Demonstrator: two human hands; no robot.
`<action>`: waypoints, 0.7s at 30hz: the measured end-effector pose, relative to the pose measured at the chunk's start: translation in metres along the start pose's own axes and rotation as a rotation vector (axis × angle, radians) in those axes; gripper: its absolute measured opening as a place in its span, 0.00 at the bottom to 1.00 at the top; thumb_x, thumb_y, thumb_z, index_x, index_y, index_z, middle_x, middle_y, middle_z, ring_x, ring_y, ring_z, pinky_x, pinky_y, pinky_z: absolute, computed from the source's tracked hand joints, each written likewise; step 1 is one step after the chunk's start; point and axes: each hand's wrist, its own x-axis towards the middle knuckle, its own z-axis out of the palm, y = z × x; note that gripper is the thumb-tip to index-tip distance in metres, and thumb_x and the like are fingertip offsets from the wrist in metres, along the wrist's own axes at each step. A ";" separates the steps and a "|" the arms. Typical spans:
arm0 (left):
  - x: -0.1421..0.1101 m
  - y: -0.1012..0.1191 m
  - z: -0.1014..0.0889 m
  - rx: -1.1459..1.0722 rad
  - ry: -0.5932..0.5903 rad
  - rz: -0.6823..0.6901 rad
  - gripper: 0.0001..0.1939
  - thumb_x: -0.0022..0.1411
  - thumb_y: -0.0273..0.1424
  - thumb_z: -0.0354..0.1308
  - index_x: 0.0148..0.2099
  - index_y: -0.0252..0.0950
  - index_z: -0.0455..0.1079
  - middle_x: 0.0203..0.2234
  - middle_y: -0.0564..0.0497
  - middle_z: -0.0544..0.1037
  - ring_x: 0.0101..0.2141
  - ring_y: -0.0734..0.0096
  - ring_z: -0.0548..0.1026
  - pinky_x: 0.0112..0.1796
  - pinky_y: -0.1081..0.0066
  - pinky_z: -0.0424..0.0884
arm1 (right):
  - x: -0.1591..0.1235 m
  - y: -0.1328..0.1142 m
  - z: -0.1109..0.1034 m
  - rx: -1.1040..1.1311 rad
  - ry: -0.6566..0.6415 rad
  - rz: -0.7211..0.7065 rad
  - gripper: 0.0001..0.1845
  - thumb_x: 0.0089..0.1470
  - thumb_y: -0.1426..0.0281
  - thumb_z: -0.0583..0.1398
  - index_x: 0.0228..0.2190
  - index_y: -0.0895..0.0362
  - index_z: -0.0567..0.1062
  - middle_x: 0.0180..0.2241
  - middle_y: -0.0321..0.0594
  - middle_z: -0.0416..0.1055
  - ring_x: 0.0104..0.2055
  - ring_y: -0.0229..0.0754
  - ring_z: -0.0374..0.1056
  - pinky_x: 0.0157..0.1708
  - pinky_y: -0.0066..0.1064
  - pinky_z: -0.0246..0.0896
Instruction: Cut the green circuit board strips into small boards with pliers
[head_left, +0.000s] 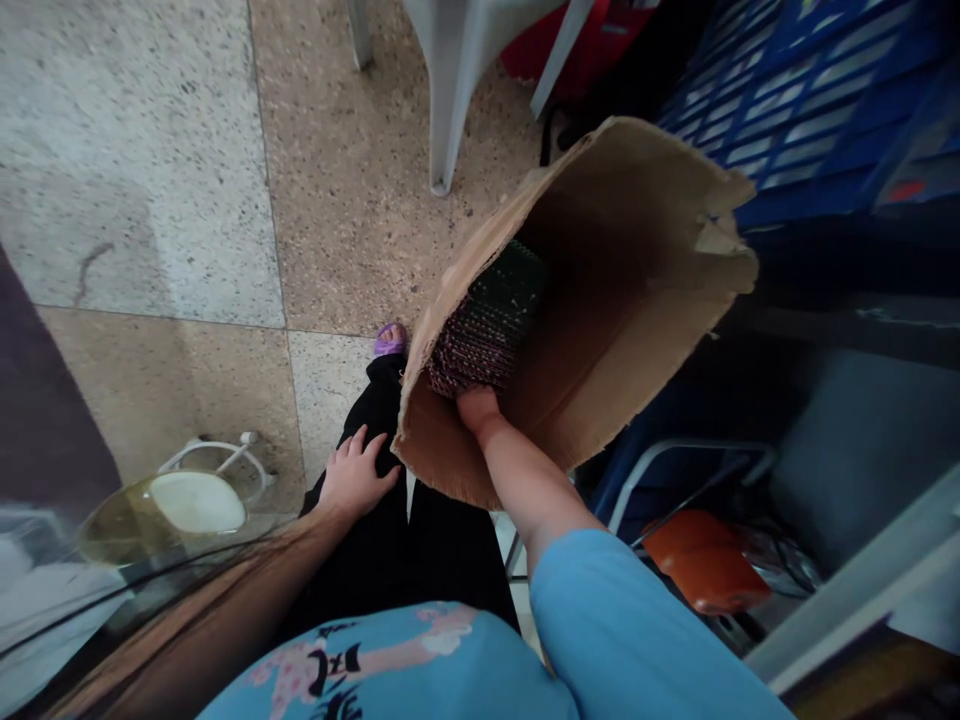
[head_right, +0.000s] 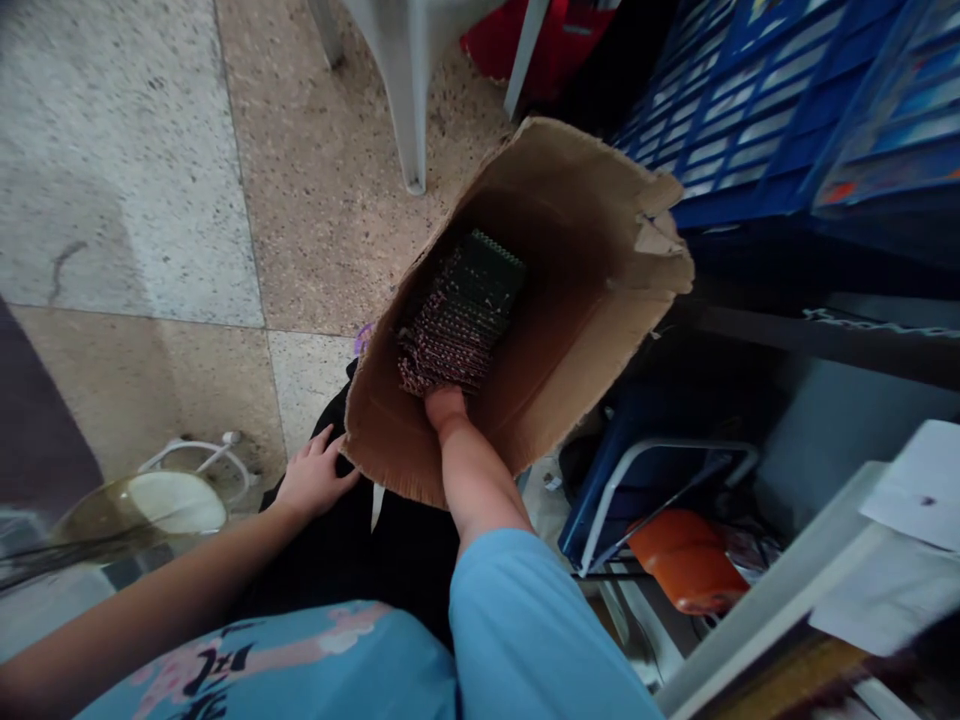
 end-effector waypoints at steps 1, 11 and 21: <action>0.000 0.000 0.000 0.001 0.001 0.001 0.34 0.51 0.49 0.48 0.58 0.40 0.56 0.58 0.42 0.53 0.54 0.50 0.56 0.50 0.57 0.53 | 0.001 -0.002 0.001 0.005 0.013 0.014 0.23 0.55 0.80 0.41 0.48 0.68 0.65 0.47 0.63 0.63 0.49 0.52 0.62 0.44 0.43 0.56; -0.005 -0.006 -0.004 -0.069 -0.025 -0.029 0.33 0.52 0.47 0.49 0.58 0.40 0.56 0.58 0.43 0.53 0.54 0.51 0.56 0.50 0.58 0.54 | -0.001 0.012 -0.020 0.029 -0.023 -0.050 0.22 0.53 0.77 0.49 0.50 0.61 0.64 0.49 0.52 0.65 0.49 0.47 0.63 0.45 0.34 0.58; -0.006 -0.015 0.003 -0.101 -0.007 -0.025 0.33 0.51 0.48 0.48 0.58 0.41 0.56 0.58 0.42 0.53 0.53 0.49 0.58 0.48 0.56 0.56 | -0.018 0.023 -0.044 -0.027 -0.072 -0.170 0.25 0.44 0.77 0.56 0.47 0.57 0.68 0.46 0.48 0.68 0.48 0.48 0.63 0.44 0.31 0.59</action>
